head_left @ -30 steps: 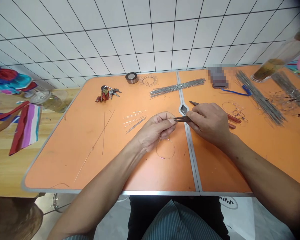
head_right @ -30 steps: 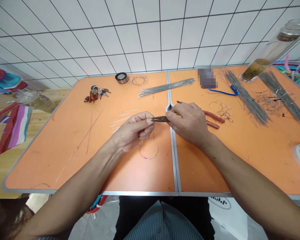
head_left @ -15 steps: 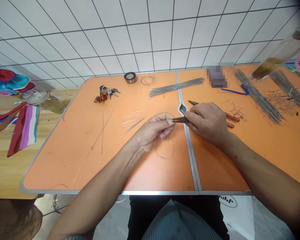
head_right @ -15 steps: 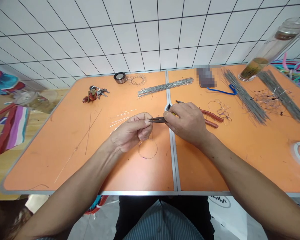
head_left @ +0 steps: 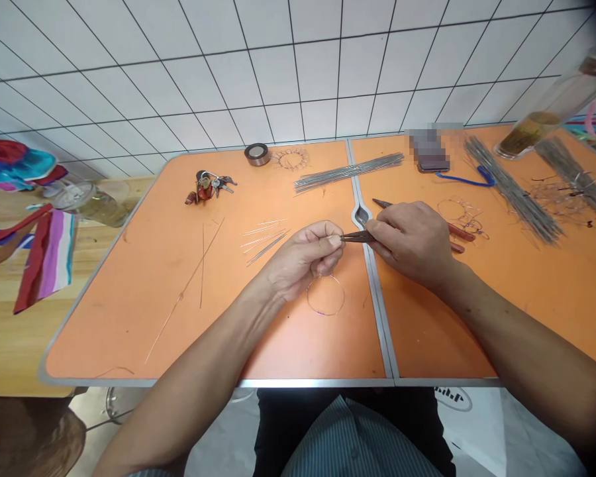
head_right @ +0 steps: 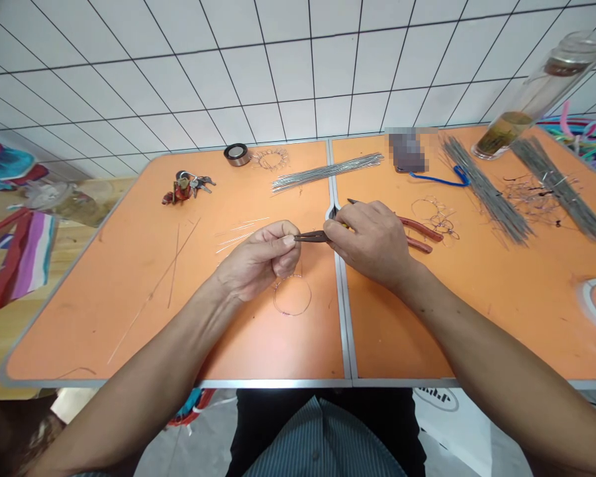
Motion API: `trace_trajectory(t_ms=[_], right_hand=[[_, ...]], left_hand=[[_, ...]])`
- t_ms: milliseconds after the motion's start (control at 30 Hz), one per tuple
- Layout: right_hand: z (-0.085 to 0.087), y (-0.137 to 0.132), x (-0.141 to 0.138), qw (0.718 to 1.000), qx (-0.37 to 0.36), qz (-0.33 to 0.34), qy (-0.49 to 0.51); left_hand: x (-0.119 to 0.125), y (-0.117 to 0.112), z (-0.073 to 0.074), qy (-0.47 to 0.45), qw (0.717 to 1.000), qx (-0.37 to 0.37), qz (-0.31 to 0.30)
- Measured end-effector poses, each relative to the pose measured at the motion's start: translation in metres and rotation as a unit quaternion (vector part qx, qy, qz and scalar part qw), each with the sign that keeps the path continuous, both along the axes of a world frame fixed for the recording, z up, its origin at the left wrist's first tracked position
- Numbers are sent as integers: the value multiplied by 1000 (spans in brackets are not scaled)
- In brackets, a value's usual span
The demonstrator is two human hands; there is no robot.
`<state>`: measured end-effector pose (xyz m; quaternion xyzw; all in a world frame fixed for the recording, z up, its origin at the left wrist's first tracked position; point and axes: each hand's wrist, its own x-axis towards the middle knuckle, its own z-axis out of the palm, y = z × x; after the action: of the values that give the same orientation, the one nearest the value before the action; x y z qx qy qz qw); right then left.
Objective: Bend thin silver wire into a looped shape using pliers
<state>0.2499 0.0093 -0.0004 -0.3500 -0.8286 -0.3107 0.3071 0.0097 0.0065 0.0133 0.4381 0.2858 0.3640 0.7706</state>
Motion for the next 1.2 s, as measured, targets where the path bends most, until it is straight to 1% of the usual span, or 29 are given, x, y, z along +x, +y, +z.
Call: trace_trajectory(t_ms=[267, 433, 700, 900, 1200], right_hand=[[0, 0, -1, 1000, 0, -11, -9], [0, -1, -1, 999, -26, -23, -15], [0, 0, -1, 1000, -10, -8, -12], [2, 0, -2, 1000, 22, 8, -14], [0, 0, 0, 1000, 10, 18, -14]], left_hand=[[0, 0, 3, 6, 1000, -15, -12], [-2, 1, 1, -4, 999, -21, -31], [-2, -1, 0, -4, 999, -26, -29], [-3, 0, -1, -8, 999, -28, -29], [-3, 0, 0, -5, 999, -41, -27]])
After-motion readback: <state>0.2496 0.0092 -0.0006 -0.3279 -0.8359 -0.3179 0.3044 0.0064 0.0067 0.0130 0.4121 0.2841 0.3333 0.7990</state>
